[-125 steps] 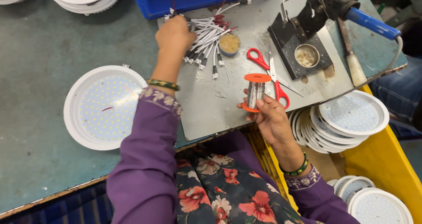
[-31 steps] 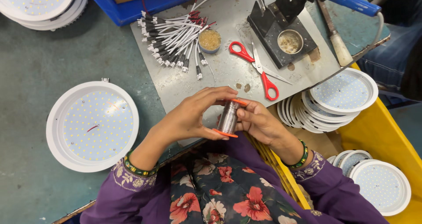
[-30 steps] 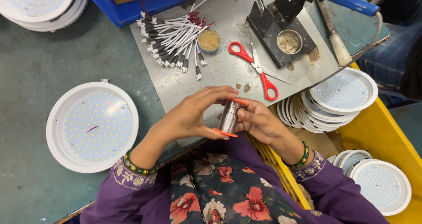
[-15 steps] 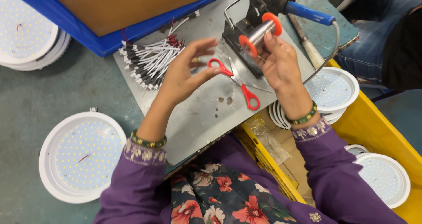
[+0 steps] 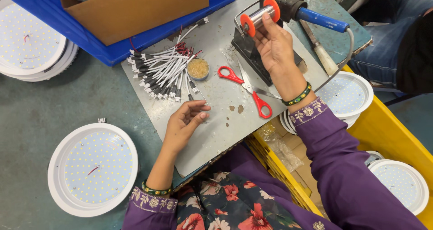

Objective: The person solders wires onto LED light panels using a soldering iron and solder wire. They handle multiple LED panels, apply solder to connection points, and use a small container of paste-like material on the panels.

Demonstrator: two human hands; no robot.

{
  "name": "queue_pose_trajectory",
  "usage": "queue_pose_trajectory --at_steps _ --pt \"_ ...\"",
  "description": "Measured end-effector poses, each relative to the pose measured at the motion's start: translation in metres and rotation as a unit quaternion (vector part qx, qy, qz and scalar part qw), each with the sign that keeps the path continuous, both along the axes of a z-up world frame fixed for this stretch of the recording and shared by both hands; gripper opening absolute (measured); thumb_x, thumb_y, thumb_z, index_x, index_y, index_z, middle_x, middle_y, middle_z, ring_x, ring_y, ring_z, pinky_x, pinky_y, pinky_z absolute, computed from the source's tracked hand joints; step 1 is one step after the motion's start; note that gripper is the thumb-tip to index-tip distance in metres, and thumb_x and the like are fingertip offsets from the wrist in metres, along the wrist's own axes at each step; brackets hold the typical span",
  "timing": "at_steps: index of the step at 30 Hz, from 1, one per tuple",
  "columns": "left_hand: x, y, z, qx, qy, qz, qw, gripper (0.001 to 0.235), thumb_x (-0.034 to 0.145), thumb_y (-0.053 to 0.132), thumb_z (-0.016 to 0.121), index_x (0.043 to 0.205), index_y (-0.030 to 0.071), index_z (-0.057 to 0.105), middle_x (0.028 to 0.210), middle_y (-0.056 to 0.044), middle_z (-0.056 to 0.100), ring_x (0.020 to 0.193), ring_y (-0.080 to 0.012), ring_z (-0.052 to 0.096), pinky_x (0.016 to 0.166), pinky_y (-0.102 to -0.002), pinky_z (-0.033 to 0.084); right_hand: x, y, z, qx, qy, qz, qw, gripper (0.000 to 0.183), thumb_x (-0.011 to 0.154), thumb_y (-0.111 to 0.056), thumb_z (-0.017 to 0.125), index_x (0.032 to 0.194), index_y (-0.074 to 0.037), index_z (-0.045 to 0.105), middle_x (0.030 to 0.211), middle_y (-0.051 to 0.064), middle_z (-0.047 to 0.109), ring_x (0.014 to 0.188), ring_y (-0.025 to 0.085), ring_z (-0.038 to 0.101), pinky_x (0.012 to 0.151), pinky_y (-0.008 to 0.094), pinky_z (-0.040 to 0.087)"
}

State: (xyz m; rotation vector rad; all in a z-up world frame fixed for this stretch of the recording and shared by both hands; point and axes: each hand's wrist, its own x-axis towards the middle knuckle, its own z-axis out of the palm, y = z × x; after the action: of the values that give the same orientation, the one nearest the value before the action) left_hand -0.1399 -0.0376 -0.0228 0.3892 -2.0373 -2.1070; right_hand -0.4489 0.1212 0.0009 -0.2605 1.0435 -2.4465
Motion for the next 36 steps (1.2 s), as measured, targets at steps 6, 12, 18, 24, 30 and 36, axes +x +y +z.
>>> queue_pose_trajectory --at_steps 6,12,18,24,30,36 --pt "-0.001 0.000 0.003 -0.066 0.010 -0.008 0.998 0.037 0.097 0.011 0.069 0.131 0.000 0.062 0.117 -0.010 0.074 0.104 -0.0128 0.068 0.090 -0.027 0.056 -0.003 -0.008 0.000 0.019 -0.076 -0.008 0.997 0.040 0.086 -0.029 0.082 0.110 0.000 0.068 0.108 0.013 0.074 0.103 0.025 0.072 0.095 0.038 0.060" --pt "-0.002 0.002 0.004 -0.089 0.000 -0.006 0.996 0.036 0.095 0.012 0.070 0.129 0.001 0.064 0.114 -0.008 0.075 0.101 -0.0121 0.069 0.089 -0.027 0.056 -0.007 -0.016 -0.002 0.017 -0.097 -0.019 0.995 0.042 0.084 -0.029 0.084 0.110 0.000 0.068 0.108 0.012 0.073 0.103 0.027 0.072 0.094 0.040 0.061" --pt "-0.001 0.000 0.001 0.002 -0.001 -0.007 1.000 0.035 0.096 0.014 0.069 0.128 0.001 0.063 0.115 -0.009 0.074 0.102 -0.0115 0.069 0.090 -0.026 0.057 -0.002 -0.017 -0.002 0.015 -0.096 -0.035 0.995 0.041 0.084 -0.029 0.084 0.111 -0.003 0.068 0.107 0.011 0.073 0.101 0.025 0.071 0.093 0.040 0.060" --pt "-0.102 -0.013 0.020 -0.066 0.000 0.032 0.997 0.045 0.100 0.038 0.058 0.127 0.003 0.067 0.112 -0.005 0.073 0.089 -0.0114 0.069 0.073 -0.026 0.057 0.001 -0.020 0.003 -0.011 -0.084 -0.035 0.996 0.038 0.086 -0.025 0.085 0.110 -0.001 0.069 0.106 0.012 0.074 0.103 0.026 0.072 0.096 0.039 0.061" --pt "-0.227 -0.019 0.041 -0.005 -0.067 0.044 0.997 0.051 0.091 0.049 0.064 0.117 0.006 0.072 0.105 -0.002 0.075 0.077 -0.0104 0.067 0.063 -0.026 0.055 0.009 -0.017 0.014 0.019 -0.108 -0.025 0.994 0.038 0.085 -0.033 0.082 0.107 -0.005 0.070 0.101 0.008 0.074 0.097 0.023 0.071 0.089 0.041 0.060" --pt "-0.238 -0.005 0.055 -0.015 -0.014 0.104 0.994 0.034 0.082 0.032 0.080 0.103 0.004 0.077 0.087 -0.002 0.075 0.067 -0.0109 0.061 0.056 -0.027 0.048 0.009 -0.020 0.019 0.047 -0.107 -0.020 0.993 0.040 0.084 -0.038 0.083 0.108 -0.008 0.070 0.102 0.006 0.074 0.096 0.020 0.069 0.088 0.039 0.057"
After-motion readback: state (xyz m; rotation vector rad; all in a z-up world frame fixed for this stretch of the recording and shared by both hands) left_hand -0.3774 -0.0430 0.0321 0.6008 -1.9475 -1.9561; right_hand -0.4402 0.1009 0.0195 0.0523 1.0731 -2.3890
